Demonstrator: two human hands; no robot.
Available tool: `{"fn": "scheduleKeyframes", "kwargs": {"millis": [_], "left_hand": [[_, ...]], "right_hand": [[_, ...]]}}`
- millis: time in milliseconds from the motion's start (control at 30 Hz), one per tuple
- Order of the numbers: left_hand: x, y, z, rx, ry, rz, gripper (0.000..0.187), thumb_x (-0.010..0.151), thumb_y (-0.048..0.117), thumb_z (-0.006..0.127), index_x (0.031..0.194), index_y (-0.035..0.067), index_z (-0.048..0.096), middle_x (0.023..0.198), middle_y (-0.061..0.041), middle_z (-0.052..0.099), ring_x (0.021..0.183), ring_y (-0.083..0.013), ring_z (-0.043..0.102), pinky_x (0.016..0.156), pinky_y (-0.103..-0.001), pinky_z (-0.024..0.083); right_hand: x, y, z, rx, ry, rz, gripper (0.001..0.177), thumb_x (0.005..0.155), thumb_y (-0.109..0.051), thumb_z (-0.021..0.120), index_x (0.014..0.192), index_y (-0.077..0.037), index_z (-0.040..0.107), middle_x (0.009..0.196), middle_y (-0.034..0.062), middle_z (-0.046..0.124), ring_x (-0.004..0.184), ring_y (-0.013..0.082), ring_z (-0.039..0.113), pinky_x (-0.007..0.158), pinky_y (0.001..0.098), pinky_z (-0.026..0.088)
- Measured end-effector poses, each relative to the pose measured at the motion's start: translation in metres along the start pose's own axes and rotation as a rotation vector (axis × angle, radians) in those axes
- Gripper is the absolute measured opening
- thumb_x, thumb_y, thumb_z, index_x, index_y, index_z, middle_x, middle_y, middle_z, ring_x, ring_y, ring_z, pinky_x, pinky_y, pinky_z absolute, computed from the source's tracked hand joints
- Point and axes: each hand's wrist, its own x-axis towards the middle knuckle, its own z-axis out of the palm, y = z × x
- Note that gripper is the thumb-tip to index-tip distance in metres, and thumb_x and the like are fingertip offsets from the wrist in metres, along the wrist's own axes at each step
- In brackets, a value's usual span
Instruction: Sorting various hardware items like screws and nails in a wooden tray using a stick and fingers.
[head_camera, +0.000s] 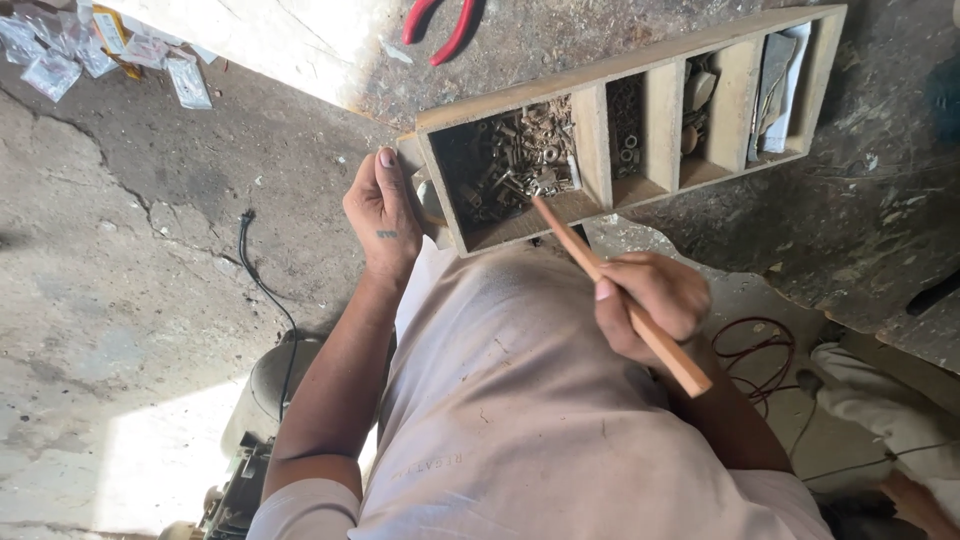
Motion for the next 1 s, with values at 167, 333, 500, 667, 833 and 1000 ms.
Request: {"fn": "scheduleKeyframes", "kwargs": {"millis": [167,333,500,667,833,1000], "left_hand": [[-0.002,0.0,-0.002,-0.007,-0.005,0.0,0.05,0.115,0.036,0.04,0.075,0.01,0.054,0.058,-0.004,0.046,0.058,-0.0114,0.047,0.054,-0.027,0.041],[0.002,-0.001,-0.002,-0.016,-0.01,0.001,0.049,0.115,0.036,0.039,0.075,0.011,0.055,0.058,-0.003,0.046,0.058,-0.0107,0.046,0.054,-0.026,0.041],[-0.001,0.01,-0.003,-0.022,-0.005,-0.005,0.048,0.115,0.034,0.041,0.075,0.011,0.055,0.058,-0.003,0.046,0.059,-0.0099,0.046,0.054,-0.026,0.04],[-0.001,0.009,-0.003,-0.02,0.001,0.008,0.047,0.114,0.033,0.041,0.075,0.011,0.056,0.058,-0.003,0.046,0.06,-0.0094,0.048,0.055,-0.026,0.042],[-0.001,0.005,-0.001,-0.027,0.0,0.013,0.048,0.114,0.034,0.041,0.075,0.011,0.056,0.057,-0.005,0.046,0.06,-0.0102,0.047,0.054,-0.027,0.041],[0.0,0.0,-0.002,-0.023,0.016,0.023,0.048,0.114,0.034,0.042,0.075,0.011,0.057,0.057,-0.004,0.047,0.058,-0.0102,0.047,0.054,-0.027,0.041]], "right_hand": [[0.018,0.008,0.004,-0.017,-0.057,0.209,0.011,0.092,0.004,0.069,0.081,0.005,0.07,0.065,0.0146,0.066,0.057,0.0334,0.068,0.053,0.0354,0.056],[0.018,0.034,0.003,0.058,0.111,0.236,0.014,0.099,0.005,0.065,0.092,0.012,0.074,0.066,0.0171,0.065,0.058,0.0284,0.066,0.055,0.0364,0.054],[0.03,0.023,-0.023,0.033,0.103,0.292,0.016,0.104,0.005,0.064,0.095,0.016,0.071,0.069,0.0196,0.066,0.064,0.0299,0.069,0.061,0.0376,0.056],[0.024,0.032,-0.026,0.07,-0.056,0.481,0.019,0.101,0.002,0.069,0.082,0.007,0.069,0.056,0.016,0.061,0.051,0.0273,0.063,0.052,0.0357,0.05],[0.032,0.044,-0.004,0.044,-0.044,0.403,0.018,0.101,0.005,0.073,0.083,0.006,0.073,0.06,0.0174,0.064,0.053,0.029,0.065,0.051,0.0361,0.05],[0.043,0.043,-0.019,0.087,0.044,0.367,0.019,0.108,0.005,0.065,0.092,0.012,0.071,0.07,0.0234,0.068,0.062,0.0321,0.069,0.061,0.0376,0.057]]}}
